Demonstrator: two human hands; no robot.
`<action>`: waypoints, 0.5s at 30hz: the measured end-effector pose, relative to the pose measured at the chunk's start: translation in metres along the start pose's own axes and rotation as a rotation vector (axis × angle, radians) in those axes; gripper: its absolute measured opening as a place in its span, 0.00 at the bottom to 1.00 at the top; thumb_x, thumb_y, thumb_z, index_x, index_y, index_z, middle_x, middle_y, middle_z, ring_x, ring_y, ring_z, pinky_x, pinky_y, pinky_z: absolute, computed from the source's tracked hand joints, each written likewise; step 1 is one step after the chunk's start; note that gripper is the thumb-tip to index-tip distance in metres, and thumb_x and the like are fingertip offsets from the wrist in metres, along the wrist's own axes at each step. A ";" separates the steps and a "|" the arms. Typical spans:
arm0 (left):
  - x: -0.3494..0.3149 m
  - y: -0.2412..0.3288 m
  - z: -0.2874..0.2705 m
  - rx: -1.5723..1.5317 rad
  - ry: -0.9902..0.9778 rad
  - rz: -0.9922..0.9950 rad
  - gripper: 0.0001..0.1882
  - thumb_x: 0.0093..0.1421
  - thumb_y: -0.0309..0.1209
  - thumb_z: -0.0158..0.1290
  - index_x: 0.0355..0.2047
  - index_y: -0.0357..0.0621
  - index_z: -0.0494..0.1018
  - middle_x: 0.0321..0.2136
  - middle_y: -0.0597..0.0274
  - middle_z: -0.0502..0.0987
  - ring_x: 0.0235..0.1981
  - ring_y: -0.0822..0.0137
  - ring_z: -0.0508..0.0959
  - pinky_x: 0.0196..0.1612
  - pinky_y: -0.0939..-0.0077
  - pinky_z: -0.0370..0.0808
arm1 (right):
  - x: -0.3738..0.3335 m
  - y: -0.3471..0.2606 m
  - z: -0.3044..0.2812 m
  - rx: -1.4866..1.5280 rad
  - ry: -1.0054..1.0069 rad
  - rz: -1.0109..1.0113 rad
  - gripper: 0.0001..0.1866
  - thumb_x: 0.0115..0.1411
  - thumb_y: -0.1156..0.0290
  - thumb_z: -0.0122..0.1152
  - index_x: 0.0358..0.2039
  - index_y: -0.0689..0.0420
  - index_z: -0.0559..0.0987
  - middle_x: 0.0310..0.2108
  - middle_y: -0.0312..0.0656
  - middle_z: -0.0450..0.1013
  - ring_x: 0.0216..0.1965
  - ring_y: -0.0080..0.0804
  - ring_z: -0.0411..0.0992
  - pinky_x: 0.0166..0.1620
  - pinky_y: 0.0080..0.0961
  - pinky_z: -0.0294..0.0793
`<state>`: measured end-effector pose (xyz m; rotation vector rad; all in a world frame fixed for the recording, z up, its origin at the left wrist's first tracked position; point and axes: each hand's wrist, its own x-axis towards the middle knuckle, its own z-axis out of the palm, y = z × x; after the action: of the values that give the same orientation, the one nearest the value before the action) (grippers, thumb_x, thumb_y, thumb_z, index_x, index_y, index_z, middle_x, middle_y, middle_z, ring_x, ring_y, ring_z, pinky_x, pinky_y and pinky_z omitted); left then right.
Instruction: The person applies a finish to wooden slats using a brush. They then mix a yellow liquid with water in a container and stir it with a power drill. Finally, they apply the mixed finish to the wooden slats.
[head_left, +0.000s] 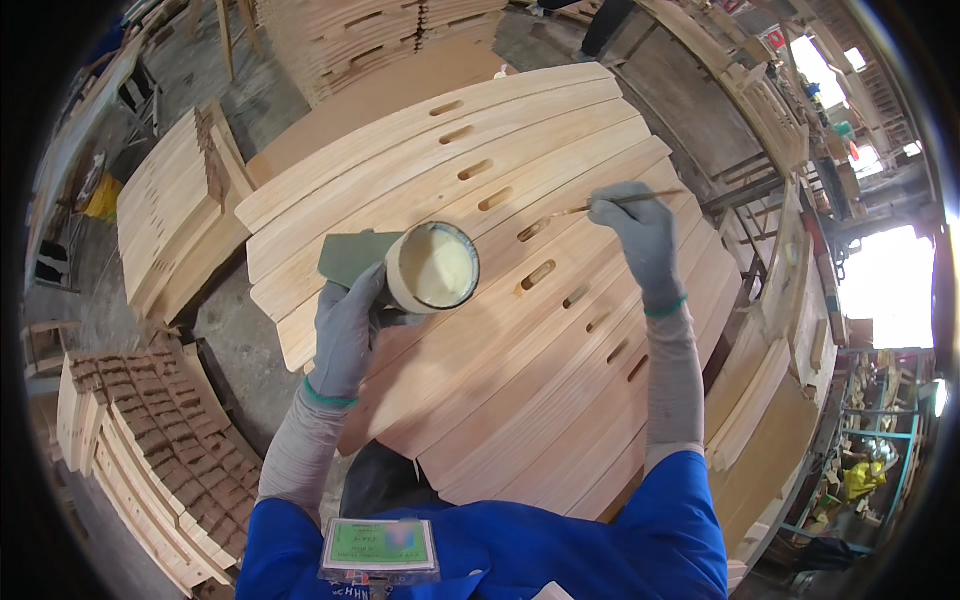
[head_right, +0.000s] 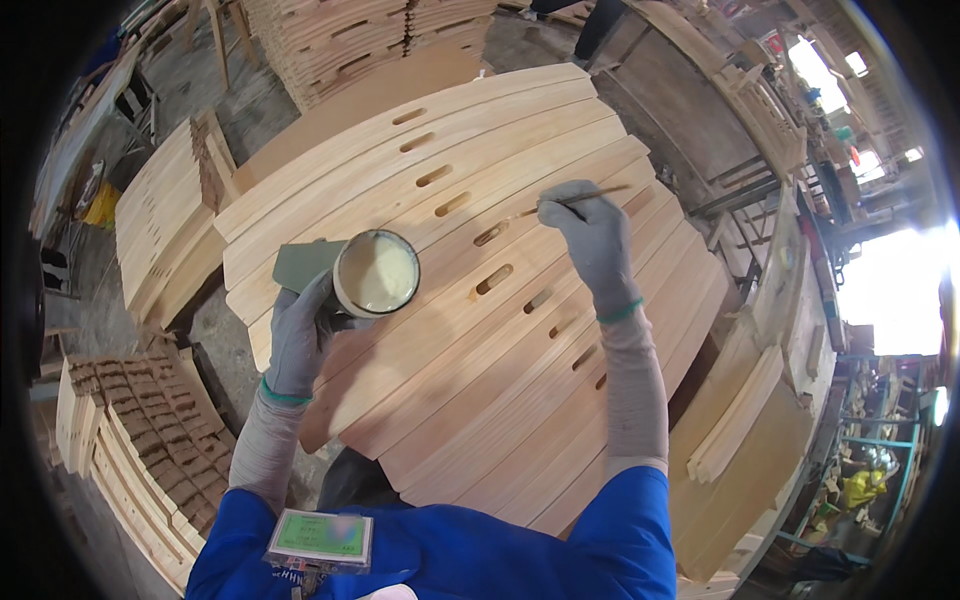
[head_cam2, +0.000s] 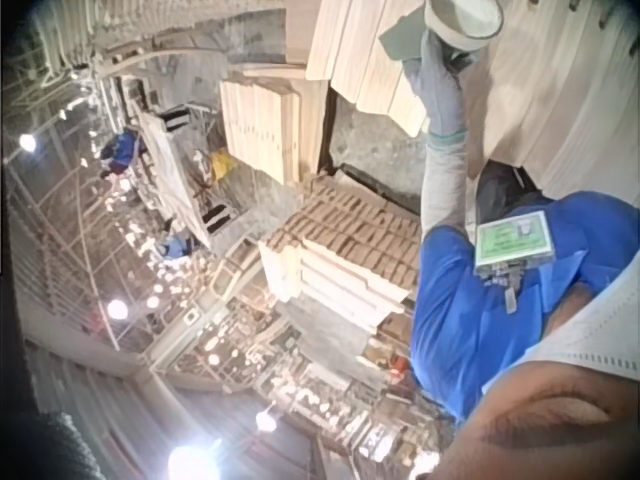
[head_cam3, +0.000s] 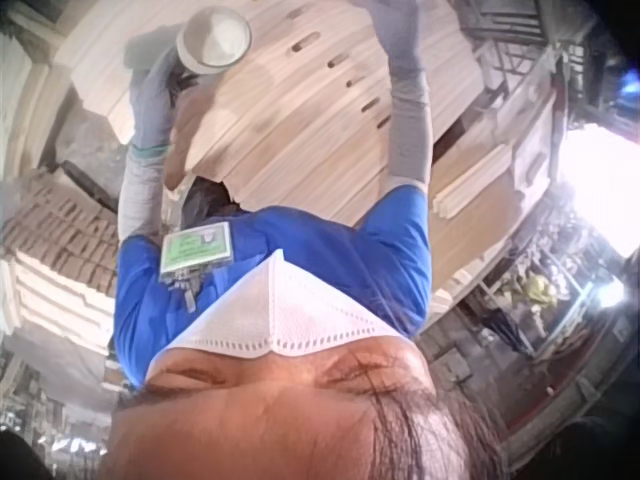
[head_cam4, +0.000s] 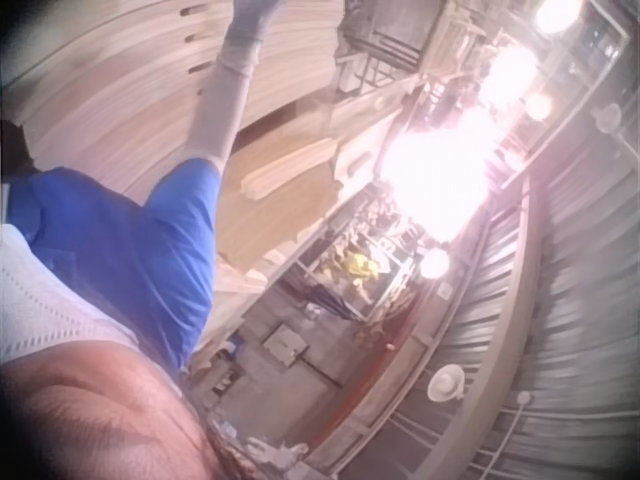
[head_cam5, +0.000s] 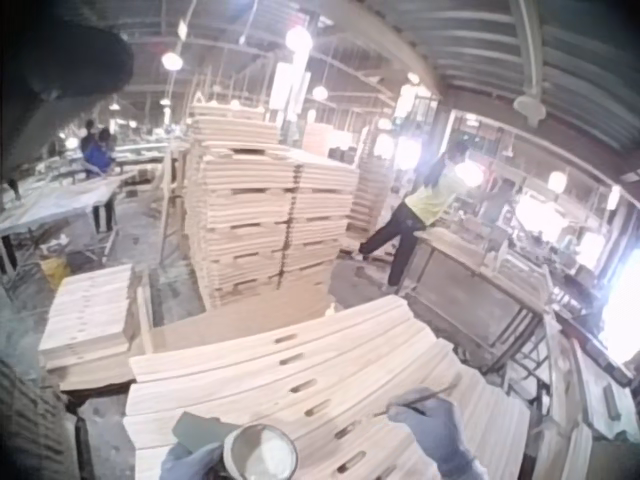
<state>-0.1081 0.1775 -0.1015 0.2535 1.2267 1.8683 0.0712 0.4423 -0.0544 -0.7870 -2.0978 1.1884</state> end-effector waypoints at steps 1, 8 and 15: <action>-0.003 0.001 0.001 -0.009 0.014 0.026 0.18 0.66 0.31 0.43 0.51 0.31 0.64 0.41 0.52 0.75 0.36 0.64 0.80 0.31 0.72 0.83 | -0.009 -0.020 0.002 -0.041 0.003 -0.037 0.03 0.55 0.82 0.59 0.31 0.64 0.77 0.29 0.39 0.75 0.30 0.23 0.73 0.36 0.17 0.74; -0.012 0.005 0.016 0.031 -0.012 0.114 0.19 0.65 0.31 0.44 0.52 0.30 0.63 0.42 0.51 0.75 0.35 0.64 0.80 0.31 0.73 0.82 | -0.067 -0.082 0.032 0.212 -0.218 -0.065 0.06 0.54 0.81 0.62 0.32 0.63 0.75 0.30 0.40 0.77 0.33 0.22 0.75 0.38 0.19 0.76; -0.013 -0.001 0.010 0.025 0.016 0.098 0.19 0.65 0.31 0.43 0.52 0.30 0.62 0.42 0.51 0.75 0.36 0.64 0.80 0.30 0.72 0.83 | -0.068 -0.077 0.049 0.871 0.013 0.316 0.06 0.62 0.76 0.53 0.37 0.64 0.72 0.33 0.50 0.75 0.36 0.33 0.76 0.40 0.27 0.79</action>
<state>-0.0942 0.1749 -0.0934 0.3184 1.2691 1.9426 0.0634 0.3339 -0.0207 -0.6880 -1.2336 2.0299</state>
